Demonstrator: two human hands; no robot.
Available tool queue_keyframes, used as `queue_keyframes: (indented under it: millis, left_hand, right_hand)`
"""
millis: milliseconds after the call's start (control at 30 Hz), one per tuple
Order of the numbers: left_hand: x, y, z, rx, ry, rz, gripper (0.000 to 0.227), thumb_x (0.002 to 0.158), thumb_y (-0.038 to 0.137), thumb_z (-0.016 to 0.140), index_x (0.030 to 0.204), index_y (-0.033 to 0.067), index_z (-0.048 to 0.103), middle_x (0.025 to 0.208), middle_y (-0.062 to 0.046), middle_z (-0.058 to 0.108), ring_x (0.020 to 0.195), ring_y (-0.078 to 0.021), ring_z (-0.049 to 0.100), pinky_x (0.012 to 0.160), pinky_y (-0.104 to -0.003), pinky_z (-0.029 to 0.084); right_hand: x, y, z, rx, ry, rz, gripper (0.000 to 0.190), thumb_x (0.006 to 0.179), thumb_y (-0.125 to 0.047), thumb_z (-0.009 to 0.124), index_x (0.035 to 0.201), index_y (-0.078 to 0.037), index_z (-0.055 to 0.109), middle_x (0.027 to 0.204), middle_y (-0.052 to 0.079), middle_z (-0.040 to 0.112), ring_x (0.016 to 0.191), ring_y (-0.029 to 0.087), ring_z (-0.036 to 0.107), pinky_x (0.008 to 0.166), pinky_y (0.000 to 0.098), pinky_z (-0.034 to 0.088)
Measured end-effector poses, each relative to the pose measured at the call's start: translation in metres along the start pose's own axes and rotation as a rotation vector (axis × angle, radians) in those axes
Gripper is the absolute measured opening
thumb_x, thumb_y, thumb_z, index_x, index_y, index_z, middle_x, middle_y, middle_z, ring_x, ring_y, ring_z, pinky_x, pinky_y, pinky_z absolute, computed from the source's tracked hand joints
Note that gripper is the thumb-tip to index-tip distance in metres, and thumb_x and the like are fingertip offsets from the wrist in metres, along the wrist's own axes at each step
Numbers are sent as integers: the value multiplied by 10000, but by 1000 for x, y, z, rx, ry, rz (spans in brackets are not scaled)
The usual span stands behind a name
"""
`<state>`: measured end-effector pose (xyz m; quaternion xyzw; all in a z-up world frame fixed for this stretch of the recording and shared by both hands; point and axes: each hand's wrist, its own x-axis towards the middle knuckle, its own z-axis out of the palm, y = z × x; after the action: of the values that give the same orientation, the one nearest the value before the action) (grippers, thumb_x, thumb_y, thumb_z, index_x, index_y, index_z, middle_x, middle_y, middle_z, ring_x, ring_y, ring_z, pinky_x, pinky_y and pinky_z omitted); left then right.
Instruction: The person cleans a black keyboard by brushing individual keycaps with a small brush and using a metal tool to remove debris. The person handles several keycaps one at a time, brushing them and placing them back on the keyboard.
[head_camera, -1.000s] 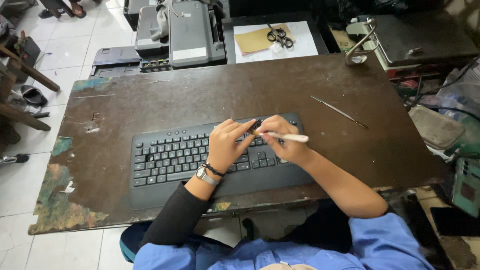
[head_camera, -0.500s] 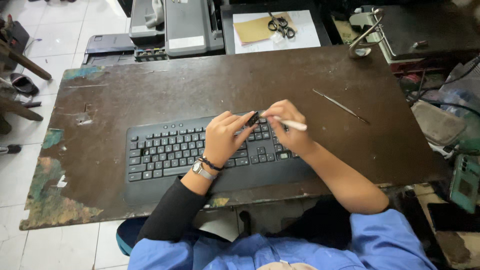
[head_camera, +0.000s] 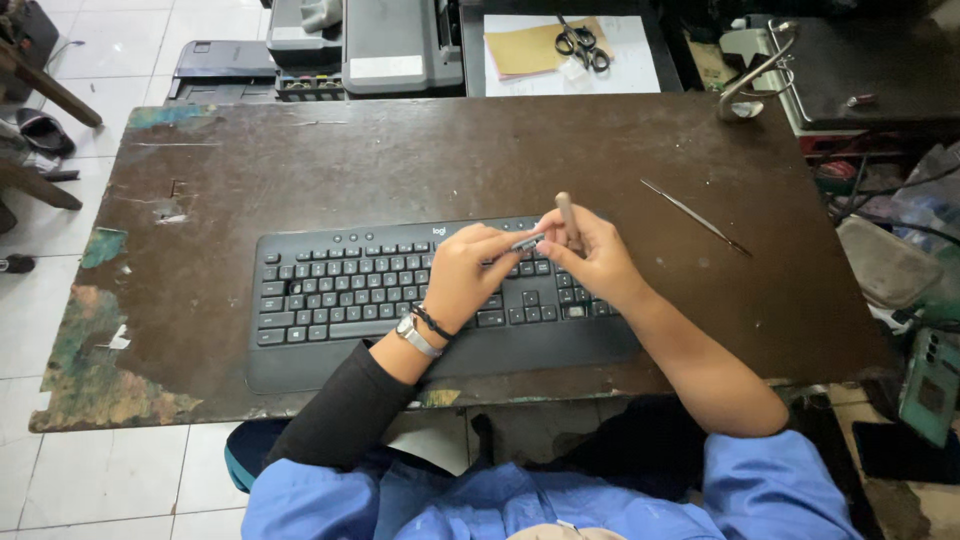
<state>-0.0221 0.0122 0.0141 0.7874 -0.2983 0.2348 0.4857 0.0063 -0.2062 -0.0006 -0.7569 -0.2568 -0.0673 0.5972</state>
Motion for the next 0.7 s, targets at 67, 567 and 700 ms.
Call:
queue_keyframes:
  millis: [67, 567, 700]
  left_hand:
    - [-3, -9, 3, 37, -24, 10, 214, 851, 75, 755, 1052, 145, 773, 872, -78, 750, 753, -296, 686, 702, -387, 570]
    - [8, 3, -6, -265, 43, -87, 308, 813, 116, 837, 1114, 122, 773, 817, -75, 727, 728, -202, 685, 682, -295, 580]
    - [9, -2, -8, -320, 138, -137, 286, 829, 96, 829, 1109, 120, 772, 781, -44, 686, 704, -139, 654, 690, -261, 577]
  right_hand:
    - [-1, 1, 6, -19, -5, -27, 222, 857, -108, 812, 1031, -63, 682, 732, 50, 636, 565, 67, 510, 515, 213, 455]
    - [0, -35, 0, -243, 86, -196, 205, 873, -158, 792, 1073, -146, 749, 916, 41, 661, 623, 113, 523, 526, 231, 480]
    - [4, -47, -13, -234, 218, -246, 304, 1077, -212, 475, 1027, -85, 746, 873, 87, 637, 740, 194, 554, 665, 291, 462]
